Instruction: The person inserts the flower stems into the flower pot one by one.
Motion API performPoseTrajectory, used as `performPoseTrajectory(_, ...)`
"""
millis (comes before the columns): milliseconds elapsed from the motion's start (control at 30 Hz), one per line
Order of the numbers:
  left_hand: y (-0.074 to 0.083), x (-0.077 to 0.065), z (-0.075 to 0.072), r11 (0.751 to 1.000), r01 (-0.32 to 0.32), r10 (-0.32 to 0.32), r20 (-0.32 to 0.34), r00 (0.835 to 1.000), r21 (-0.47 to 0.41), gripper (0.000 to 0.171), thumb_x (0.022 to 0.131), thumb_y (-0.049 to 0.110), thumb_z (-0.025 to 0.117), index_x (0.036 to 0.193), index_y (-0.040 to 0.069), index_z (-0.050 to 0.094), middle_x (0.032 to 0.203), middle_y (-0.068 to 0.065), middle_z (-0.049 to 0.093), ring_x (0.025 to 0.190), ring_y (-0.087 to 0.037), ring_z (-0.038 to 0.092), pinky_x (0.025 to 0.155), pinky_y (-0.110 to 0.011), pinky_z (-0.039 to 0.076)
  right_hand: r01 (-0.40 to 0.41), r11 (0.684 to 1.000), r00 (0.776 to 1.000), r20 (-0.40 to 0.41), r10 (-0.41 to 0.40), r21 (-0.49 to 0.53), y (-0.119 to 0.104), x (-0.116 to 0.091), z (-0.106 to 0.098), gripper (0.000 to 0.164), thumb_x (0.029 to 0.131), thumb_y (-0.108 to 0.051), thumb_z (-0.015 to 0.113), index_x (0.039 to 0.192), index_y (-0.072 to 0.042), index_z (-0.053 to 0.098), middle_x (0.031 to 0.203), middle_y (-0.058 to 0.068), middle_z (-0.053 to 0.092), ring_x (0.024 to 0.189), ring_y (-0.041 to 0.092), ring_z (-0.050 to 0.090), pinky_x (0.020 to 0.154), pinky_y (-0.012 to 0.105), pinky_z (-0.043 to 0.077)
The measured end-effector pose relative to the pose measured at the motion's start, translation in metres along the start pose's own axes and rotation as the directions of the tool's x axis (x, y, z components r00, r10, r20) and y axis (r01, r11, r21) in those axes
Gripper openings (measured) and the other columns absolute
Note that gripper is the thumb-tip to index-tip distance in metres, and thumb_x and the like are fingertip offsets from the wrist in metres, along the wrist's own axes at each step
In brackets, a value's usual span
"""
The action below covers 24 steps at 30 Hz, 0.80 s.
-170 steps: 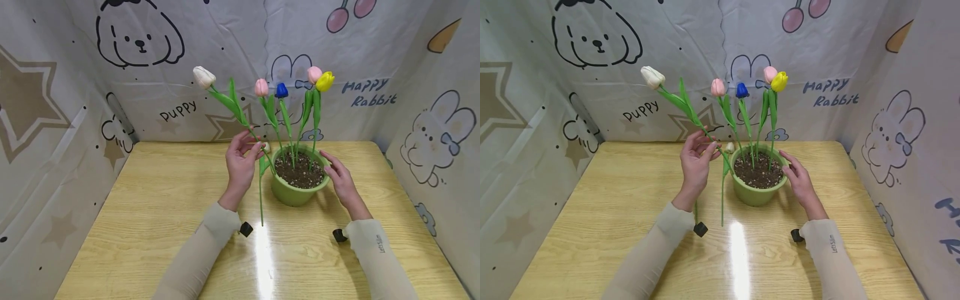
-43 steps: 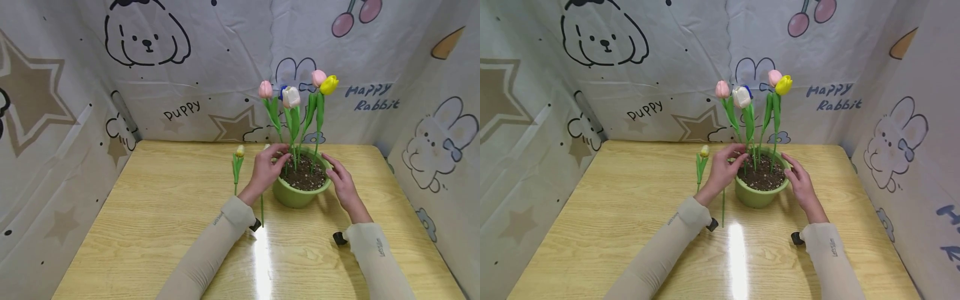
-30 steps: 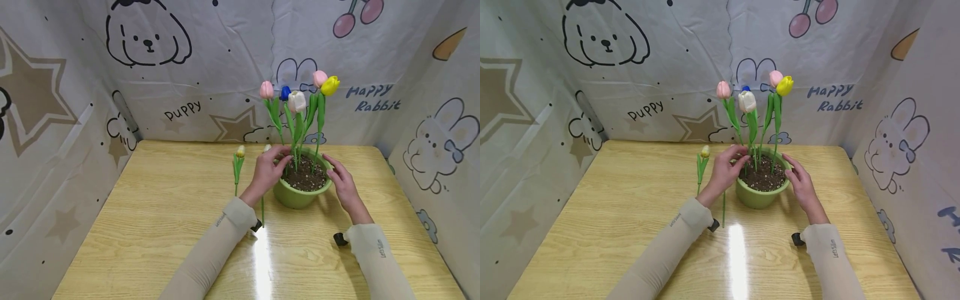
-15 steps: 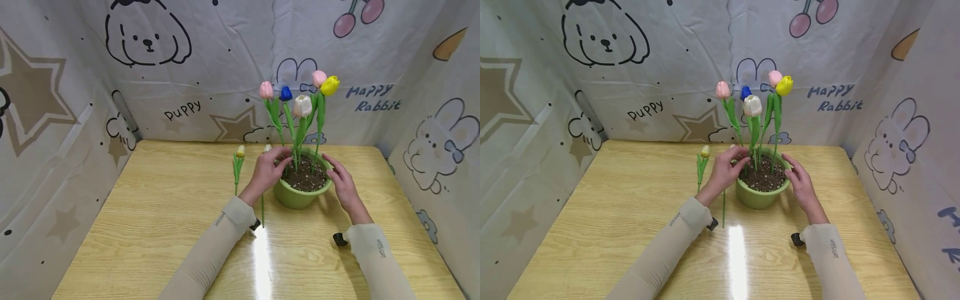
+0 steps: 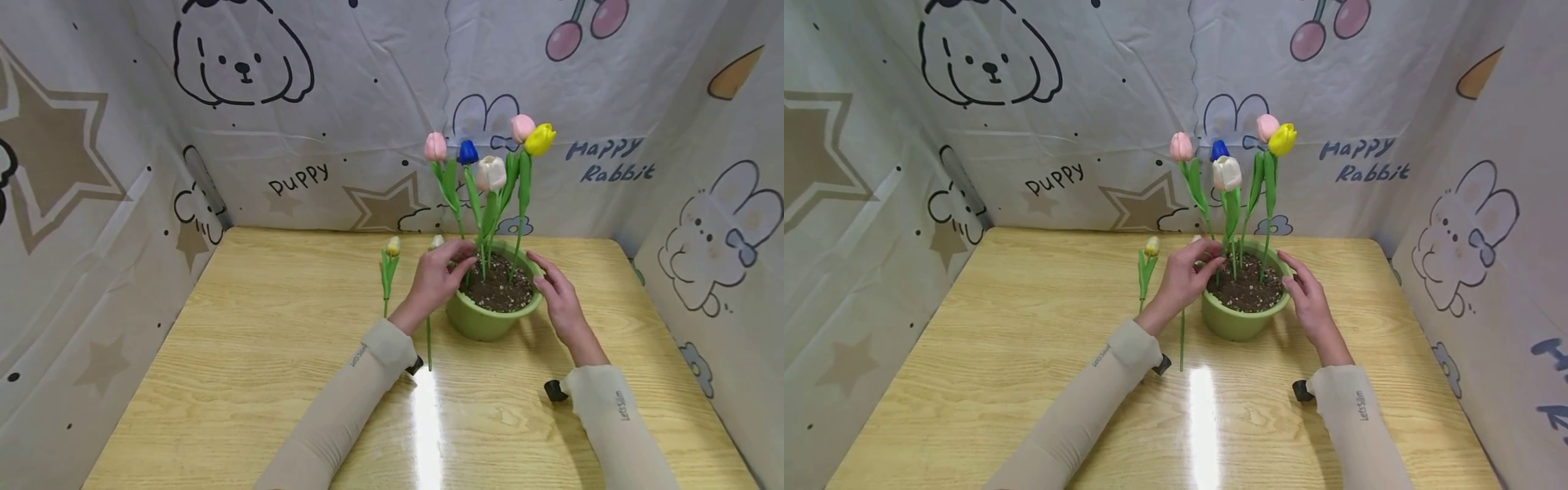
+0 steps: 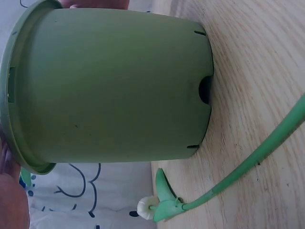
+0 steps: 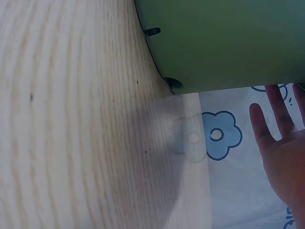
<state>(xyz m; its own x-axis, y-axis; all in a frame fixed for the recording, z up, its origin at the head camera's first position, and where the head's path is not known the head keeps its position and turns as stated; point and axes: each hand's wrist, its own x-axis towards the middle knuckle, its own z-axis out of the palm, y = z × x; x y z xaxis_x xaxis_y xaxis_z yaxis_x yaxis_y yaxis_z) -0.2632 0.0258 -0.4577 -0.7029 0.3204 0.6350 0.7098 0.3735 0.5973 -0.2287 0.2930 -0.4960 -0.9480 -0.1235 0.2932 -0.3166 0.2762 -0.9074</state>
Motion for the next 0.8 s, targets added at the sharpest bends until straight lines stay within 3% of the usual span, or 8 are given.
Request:
performPoseTrajectory(233,0.000,0.001,-0.001,1.000,0.001,-0.002,0.023,1.000,0.012,0.017,0.101,0.012,0.068,0.116,0.006,0.069,0.105,-0.007,0.074,0.090,-0.016,0.072,0.070,-0.008,0.053,0.007,1.000,1.000,0.000,-0.007,0.007,-0.001,0.000,0.000,0.048,0.114,-0.019,0.039,0.159,-0.002,0.038,0.163,0.024,0.035,0.133,-0.008,0.043,0.105,0.004,0.039)
performPoseTrajectory(300,0.001,0.001,-0.001,1.000,0.021,-0.021,0.023,1.000,-0.005,0.018,0.101,0.013,0.068,0.117,0.004,0.069,0.104,-0.008,0.074,0.089,-0.016,0.072,0.071,-0.008,0.055,0.011,1.000,1.000,0.002,-0.011,0.004,0.000,0.000,0.000,0.048,0.114,-0.020,0.039,0.159,-0.003,0.037,0.164,0.021,0.036,0.133,-0.008,0.043,0.105,0.004,0.039)
performPoseTrajectory(467,0.003,-0.002,0.004,0.997,0.068,-0.068,-0.022,0.997,-0.033,0.024,0.103,0.016,0.066,0.122,0.002,0.068,0.101,-0.008,0.074,0.085,-0.015,0.073,0.071,-0.009,0.056,0.014,1.000,1.000,0.001,-0.014,-0.005,0.003,-0.001,-0.001,0.049,0.114,-0.021,0.038,0.159,-0.003,0.037,0.164,0.017,0.038,0.131,-0.010,0.045,0.105,0.004,0.039)
performPoseTrajectory(800,0.006,-0.009,0.002,0.993,0.094,-0.098,-0.064,0.993,-0.064,0.032,0.101,0.010,0.068,0.130,-0.001,0.066,0.110,-0.013,0.073,0.099,-0.021,0.074,0.080,-0.010,0.058,0.019,1.000,1.000,-0.006,-0.019,0.023,0.001,0.000,0.000,0.048,0.113,-0.017,0.038,0.158,-0.001,0.037,0.162,0.028,0.034,0.128,-0.009,0.047,0.103,0.005,0.041)
